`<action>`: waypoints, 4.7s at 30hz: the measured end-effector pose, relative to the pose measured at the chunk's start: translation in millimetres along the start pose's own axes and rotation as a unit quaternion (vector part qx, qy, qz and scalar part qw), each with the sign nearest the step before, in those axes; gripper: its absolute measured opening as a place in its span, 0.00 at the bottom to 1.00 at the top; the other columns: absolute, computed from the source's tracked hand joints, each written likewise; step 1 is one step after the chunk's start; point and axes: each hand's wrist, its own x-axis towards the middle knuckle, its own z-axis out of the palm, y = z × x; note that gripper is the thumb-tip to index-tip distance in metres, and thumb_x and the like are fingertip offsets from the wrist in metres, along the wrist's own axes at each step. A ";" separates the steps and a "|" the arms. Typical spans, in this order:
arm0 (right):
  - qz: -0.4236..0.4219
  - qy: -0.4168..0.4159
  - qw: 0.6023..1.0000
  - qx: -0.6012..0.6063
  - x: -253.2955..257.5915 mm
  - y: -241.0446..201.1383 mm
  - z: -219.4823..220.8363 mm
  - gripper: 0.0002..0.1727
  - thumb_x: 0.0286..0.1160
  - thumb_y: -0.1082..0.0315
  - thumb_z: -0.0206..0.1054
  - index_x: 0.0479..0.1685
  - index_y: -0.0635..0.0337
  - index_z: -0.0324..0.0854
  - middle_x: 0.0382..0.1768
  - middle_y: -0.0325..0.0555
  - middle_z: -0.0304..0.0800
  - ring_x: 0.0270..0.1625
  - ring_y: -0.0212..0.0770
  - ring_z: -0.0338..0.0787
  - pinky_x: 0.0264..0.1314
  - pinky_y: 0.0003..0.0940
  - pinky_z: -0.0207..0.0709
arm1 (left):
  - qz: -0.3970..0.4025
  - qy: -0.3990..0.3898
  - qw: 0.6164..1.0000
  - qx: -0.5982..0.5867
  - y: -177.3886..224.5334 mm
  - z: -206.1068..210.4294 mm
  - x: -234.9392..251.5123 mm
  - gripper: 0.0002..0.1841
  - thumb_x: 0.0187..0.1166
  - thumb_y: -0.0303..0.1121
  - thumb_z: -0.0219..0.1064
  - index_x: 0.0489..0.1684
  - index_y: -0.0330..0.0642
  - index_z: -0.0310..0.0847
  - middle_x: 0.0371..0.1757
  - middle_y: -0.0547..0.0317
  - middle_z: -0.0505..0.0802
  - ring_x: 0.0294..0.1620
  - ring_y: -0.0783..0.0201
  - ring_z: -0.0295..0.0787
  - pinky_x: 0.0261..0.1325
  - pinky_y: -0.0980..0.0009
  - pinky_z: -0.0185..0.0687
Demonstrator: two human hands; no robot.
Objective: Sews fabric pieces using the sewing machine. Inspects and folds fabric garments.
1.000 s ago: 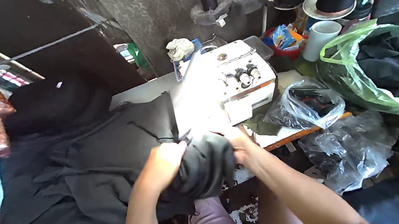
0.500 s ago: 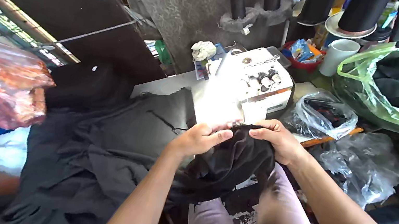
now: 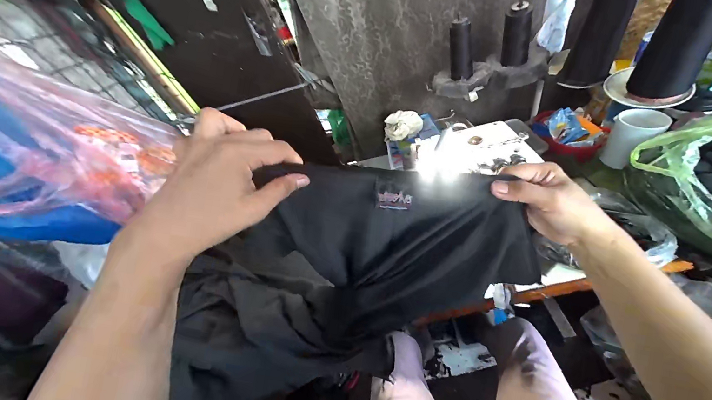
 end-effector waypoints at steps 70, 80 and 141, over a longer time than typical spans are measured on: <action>-0.083 -0.013 0.896 -0.435 -71.3 130.5 88.4 0.19 0.75 0.62 0.72 0.64 0.56 0.87 0.59 0.49 0.91 0.65 0.54 0.87 0.69 0.62 0.76 | -0.109 -0.061 0.923 -0.364 101.2 233.4 -102.8 0.08 0.78 0.33 0.70 0.39 0.43 0.96 0.36 0.61 0.94 0.44 0.68 0.89 0.58 0.65 0.82; 0.128 -0.121 0.972 -0.157 -53.2 116.5 67.6 0.09 0.82 0.68 0.66 0.34 0.59 0.89 0.26 0.29 0.85 0.30 0.17 0.78 0.38 0.16 0.73 | -0.156 -0.038 0.880 -0.447 95.4 196.6 -119.4 0.09 0.79 0.34 0.68 0.39 0.38 0.92 0.38 0.65 0.93 0.42 0.82 0.88 0.49 0.83 0.83; 0.026 -0.439 0.896 -0.065 -169.9 -24.0 104.2 0.08 0.68 0.76 0.65 0.22 0.67 0.83 0.21 0.57 0.85 0.25 0.51 0.88 0.30 0.43 0.80 | 0.211 -0.287 0.728 -0.586 200.4 84.7 -126.9 0.18 0.92 0.38 0.53 0.30 0.44 0.83 0.16 0.58 0.80 0.16 0.62 0.78 0.20 0.68 0.70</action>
